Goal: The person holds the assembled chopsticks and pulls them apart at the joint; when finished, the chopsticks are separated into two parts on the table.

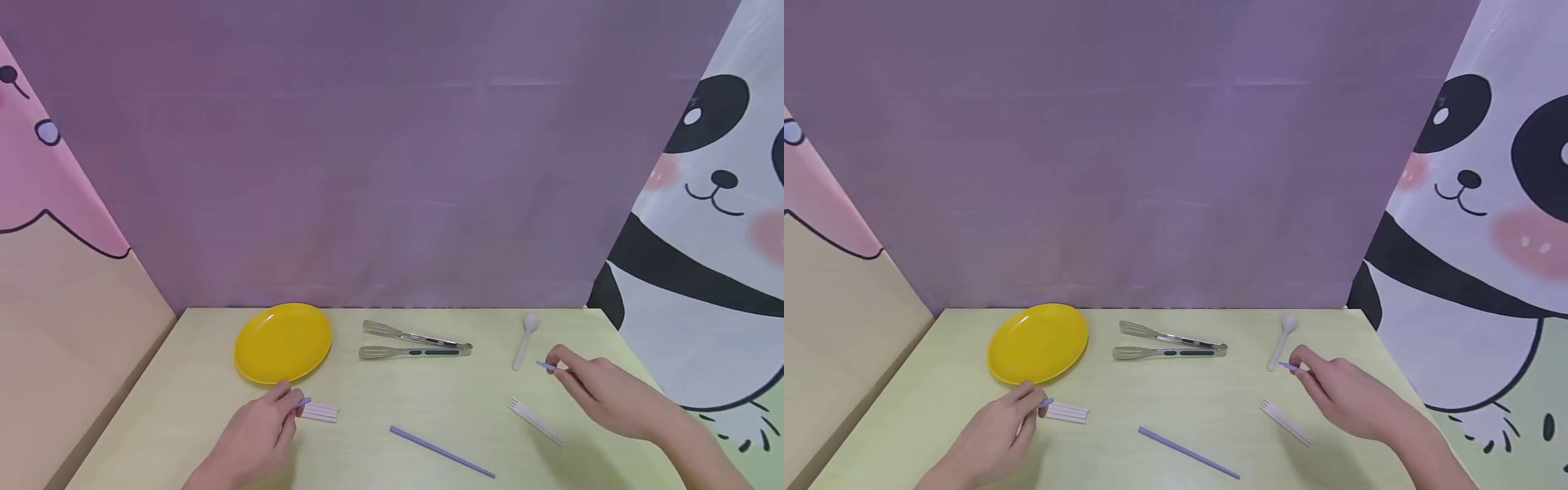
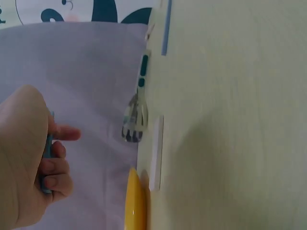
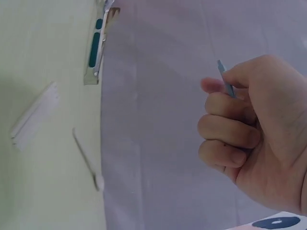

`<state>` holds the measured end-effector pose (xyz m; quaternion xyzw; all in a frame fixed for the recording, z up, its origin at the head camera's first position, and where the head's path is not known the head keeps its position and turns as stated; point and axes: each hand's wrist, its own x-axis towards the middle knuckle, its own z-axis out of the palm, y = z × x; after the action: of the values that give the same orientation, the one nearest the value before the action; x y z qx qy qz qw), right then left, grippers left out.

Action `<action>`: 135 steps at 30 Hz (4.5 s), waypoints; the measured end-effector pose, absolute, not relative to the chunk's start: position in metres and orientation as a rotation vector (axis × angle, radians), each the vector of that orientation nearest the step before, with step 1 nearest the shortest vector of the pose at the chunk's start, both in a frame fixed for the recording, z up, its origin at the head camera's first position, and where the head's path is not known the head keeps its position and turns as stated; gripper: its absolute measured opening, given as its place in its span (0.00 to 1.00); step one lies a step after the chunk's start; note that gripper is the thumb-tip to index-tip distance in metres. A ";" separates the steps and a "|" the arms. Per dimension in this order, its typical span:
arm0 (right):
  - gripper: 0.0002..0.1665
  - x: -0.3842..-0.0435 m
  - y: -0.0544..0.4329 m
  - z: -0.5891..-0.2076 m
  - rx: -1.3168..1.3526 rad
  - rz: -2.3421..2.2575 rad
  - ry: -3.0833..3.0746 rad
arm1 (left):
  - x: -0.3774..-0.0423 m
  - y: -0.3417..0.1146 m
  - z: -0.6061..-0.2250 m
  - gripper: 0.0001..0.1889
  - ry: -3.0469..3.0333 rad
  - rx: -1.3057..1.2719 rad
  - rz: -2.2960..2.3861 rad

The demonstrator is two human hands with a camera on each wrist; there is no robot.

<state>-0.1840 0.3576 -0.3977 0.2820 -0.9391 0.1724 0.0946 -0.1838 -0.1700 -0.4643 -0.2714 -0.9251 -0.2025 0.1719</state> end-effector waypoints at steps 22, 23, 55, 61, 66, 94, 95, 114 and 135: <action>0.14 -0.169 0.350 -0.467 0.388 0.642 -2.882 | -0.199 -0.185 -0.484 0.15 -2.619 -0.993 -0.592; 0.12 -0.169 0.349 -0.468 0.386 0.649 -2.918 | -0.200 -0.185 -0.485 0.14 -2.631 -0.993 -0.590; 0.14 -0.186 0.331 -0.496 0.368 0.564 -2.959 | -0.216 -0.179 -0.504 0.11 -2.702 -0.960 -0.542; 0.13 -0.188 0.332 -0.495 0.438 0.565 -2.960 | -0.221 -0.176 -0.508 0.10 -2.702 -0.950 -0.510; 0.13 -0.188 0.334 -0.495 0.444 0.561 -2.973 | -0.223 -0.174 -0.509 0.09 -2.720 -0.930 -0.501; 0.14 -0.182 0.276 -0.476 0.836 0.745 -2.921 | -0.218 -0.115 -0.486 0.09 -2.761 -1.130 -0.562; 0.14 -0.181 0.270 -0.476 0.883 0.766 -2.907 | -0.219 -0.103 -0.484 0.09 -2.760 -1.179 -0.545; 0.09 -0.177 0.221 -0.491 1.033 0.546 -2.988 | -0.219 -0.011 -0.506 0.06 -2.741 -1.338 -0.290; 0.19 -0.189 0.224 -0.434 1.256 0.644 -2.588 | -0.205 -0.023 -0.460 0.20 -2.287 -1.117 -0.111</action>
<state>-0.1890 0.2239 -0.4341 0.4239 -0.8739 0.2174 0.0966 -0.2052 -0.0230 -0.4601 -0.4194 -0.8584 -0.0417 0.2925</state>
